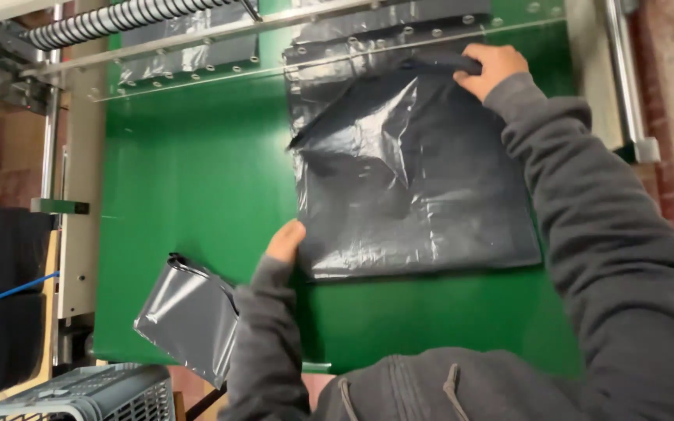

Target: Folding plastic bags and placing them into a collection bin.

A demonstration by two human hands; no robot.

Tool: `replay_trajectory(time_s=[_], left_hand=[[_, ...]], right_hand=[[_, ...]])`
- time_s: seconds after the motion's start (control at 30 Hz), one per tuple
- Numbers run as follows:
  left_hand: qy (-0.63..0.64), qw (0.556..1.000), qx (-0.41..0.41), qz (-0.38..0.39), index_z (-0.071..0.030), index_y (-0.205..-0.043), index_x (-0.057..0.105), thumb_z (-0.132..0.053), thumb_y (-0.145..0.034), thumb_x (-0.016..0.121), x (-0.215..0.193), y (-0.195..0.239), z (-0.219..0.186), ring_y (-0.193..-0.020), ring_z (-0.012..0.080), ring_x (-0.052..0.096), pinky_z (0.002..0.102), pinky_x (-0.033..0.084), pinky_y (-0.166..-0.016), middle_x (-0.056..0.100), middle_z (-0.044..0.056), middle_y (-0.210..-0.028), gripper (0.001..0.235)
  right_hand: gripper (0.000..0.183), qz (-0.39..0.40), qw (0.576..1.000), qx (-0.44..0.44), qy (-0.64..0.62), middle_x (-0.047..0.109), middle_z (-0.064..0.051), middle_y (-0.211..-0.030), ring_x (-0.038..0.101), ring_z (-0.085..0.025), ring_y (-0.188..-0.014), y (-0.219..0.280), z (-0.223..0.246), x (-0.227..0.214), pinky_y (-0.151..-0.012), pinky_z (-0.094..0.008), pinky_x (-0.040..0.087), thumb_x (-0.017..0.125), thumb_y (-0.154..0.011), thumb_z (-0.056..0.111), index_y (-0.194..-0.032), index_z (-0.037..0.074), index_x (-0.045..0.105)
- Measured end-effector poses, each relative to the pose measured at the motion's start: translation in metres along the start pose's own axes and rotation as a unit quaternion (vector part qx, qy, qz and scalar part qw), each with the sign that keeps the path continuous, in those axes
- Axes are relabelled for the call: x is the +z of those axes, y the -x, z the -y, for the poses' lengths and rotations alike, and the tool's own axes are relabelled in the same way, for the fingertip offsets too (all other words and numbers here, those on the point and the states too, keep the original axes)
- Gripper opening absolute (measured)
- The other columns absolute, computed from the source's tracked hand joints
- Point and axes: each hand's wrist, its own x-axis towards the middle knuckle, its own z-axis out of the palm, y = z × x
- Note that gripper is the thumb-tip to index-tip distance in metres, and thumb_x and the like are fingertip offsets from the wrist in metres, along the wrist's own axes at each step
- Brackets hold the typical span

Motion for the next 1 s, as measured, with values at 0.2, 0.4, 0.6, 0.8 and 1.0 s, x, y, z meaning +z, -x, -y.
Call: replay_trajectory(time_s=[0.2, 0.4, 0.6, 0.8, 1.0], left_hand=[[-0.224, 0.968, -0.047, -0.1, 0.0, -0.092, 0.071, -0.012, -0.09, 0.072, 0.01, 0.082, 0.051, -0.066, 0.0101, 0.056, 0.024, 0.049, -0.064, 0.067, 0.002, -0.076, 0.012], [-0.409, 0.891, -0.036, -0.195, -0.006, -0.104, 0.067, -0.025, -0.094, 0.063, 0.038, 0.152, 0.035, -0.05, 0.0204, 0.051, 0.036, 0.044, -0.052, 0.062, 0.006, -0.06, 0.022], [-0.579, 0.752, 0.006, -0.316, 0.006, -0.131, 0.057, -0.038, -0.097, 0.058, 0.011, 0.116, 0.088, -0.076, 0.048, 0.068, 0.051, 0.053, -0.064, 0.073, 0.026, -0.087, 0.056], [-0.668, 0.659, -0.06, -0.34, -0.005, -0.124, 0.051, -0.046, -0.091, 0.063, 0.08, 0.093, -0.002, -0.07, 0.0397, 0.07, 0.047, 0.054, -0.063, 0.072, 0.016, -0.087, 0.054], [-0.59, 0.742, 0.3, -0.108, -0.007, -0.121, 0.061, -0.027, -0.083, 0.073, 0.139, 0.02, -0.072, -0.112, 0.0335, 0.058, 0.041, 0.048, -0.097, 0.061, 0.011, -0.125, 0.044]], right_hand=[[0.039, 0.04, 0.979, -0.045, 0.194, 0.076, -0.007, -0.093, 0.069, -0.034, -0.081, -0.053, -0.044, 0.069, -0.073, -0.043, 0.052, 0.075, -0.089, 0.038, -0.116, 0.011, 0.073], [0.03, 0.105, 0.963, -0.153, 0.198, 0.07, -0.001, -0.108, 0.062, -0.028, -0.101, -0.025, -0.025, 0.072, -0.092, -0.04, 0.04, 0.072, -0.088, 0.039, -0.108, 0.017, 0.07], [0.029, -0.022, 0.944, -0.236, 0.23, 0.068, 0.0, -0.112, 0.061, -0.024, -0.108, -0.068, -0.005, 0.083, -0.102, -0.036, 0.041, 0.078, -0.092, 0.038, -0.11, 0.015, 0.074], [0.071, 0.057, 0.937, -0.204, 0.278, 0.066, -0.013, -0.124, 0.065, -0.034, -0.111, -0.103, -0.011, 0.134, -0.096, -0.044, 0.046, 0.082, -0.079, 0.039, -0.138, 0.007, 0.059], [0.067, 0.228, 0.871, -0.097, 0.425, 0.081, -0.013, -0.083, 0.074, -0.032, -0.075, -0.129, 0.02, 0.145, -0.09, -0.041, 0.037, 0.083, -0.074, 0.054, -0.116, 0.005, 0.064]])
